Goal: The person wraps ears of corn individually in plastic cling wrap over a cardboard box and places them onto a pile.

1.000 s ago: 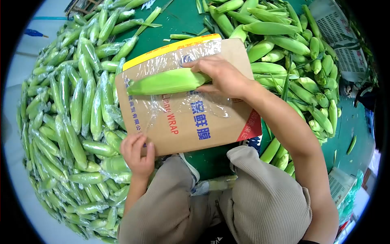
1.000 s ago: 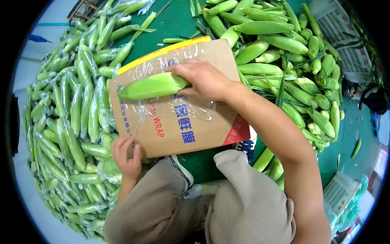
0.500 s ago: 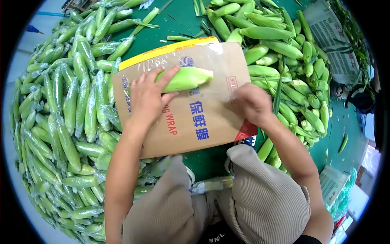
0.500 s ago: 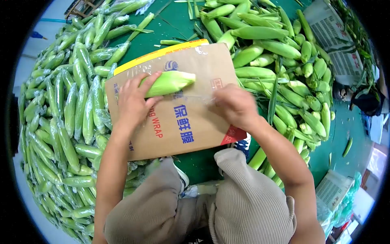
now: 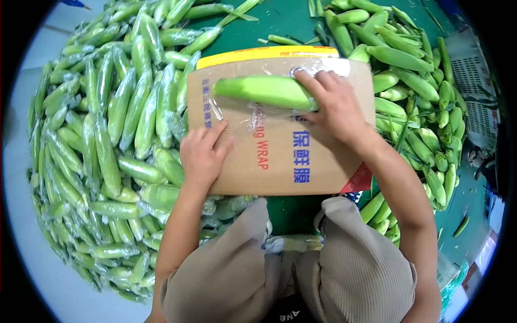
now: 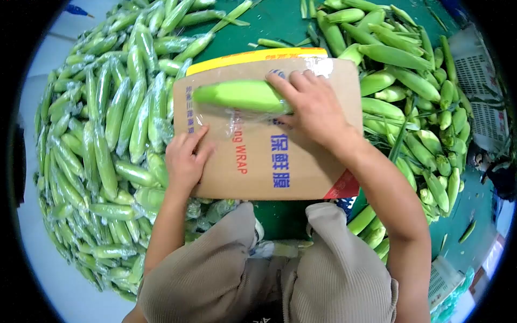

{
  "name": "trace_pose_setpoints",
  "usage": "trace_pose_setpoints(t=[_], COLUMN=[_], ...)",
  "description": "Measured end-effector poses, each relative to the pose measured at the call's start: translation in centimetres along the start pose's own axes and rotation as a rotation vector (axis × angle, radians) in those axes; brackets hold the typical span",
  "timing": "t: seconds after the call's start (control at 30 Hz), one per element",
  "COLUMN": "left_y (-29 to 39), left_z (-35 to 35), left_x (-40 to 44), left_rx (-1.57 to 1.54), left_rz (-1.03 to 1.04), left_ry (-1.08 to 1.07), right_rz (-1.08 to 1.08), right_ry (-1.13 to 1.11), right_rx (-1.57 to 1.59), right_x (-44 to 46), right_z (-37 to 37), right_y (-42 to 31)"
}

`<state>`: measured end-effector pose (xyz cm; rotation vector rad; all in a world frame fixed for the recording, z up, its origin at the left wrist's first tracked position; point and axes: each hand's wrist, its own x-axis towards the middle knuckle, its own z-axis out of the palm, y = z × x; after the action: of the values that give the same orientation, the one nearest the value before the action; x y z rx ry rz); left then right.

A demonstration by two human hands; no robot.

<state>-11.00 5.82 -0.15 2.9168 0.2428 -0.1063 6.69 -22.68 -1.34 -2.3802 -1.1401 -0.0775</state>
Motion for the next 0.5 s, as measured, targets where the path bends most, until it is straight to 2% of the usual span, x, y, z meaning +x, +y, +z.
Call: trace_pose_setpoints(t=[0.1,0.2,0.3,0.33,0.4,0.43,0.47,0.5], left_y=[-0.8,-1.2,0.1,1.1,2.9,4.2,5.3,5.6], left_z=[1.9,2.0,2.0,2.4,4.8,3.3,1.5,0.8], left_x=[0.5,0.3,-1.7,-2.7,-3.9,-3.1,-2.1,-0.6], left_rx=[-0.110,-0.714,-1.142,-1.156,-1.284,-0.796,-0.304,-0.268], left_rz=[-0.014,-0.518,-0.168,-0.133,0.265,0.370,0.445,0.423], left_ry=[0.233,0.276,0.698,0.704,0.464,0.375,0.282,0.241], right_rz=[0.004,-0.006,-0.149,-0.151,-0.188,-0.214,-0.230,-0.207], right_ry=[-0.031,-0.073,-0.264,-0.396,-0.448,-0.461,-0.469,-0.346], right_rx=[-0.052,-0.065,0.074,0.174,0.284,0.291,0.131,0.059], right_x=[-0.5,-1.0,-2.0,-2.0,-2.4,-2.2,-1.8,-1.3], right_z=[-1.7,-3.4,-3.7,-3.8,-2.7,-2.4,-3.0,-3.5], right_y=[-0.6,-1.6,-1.8,-1.9,-2.8,-3.3,-3.5,-3.6])
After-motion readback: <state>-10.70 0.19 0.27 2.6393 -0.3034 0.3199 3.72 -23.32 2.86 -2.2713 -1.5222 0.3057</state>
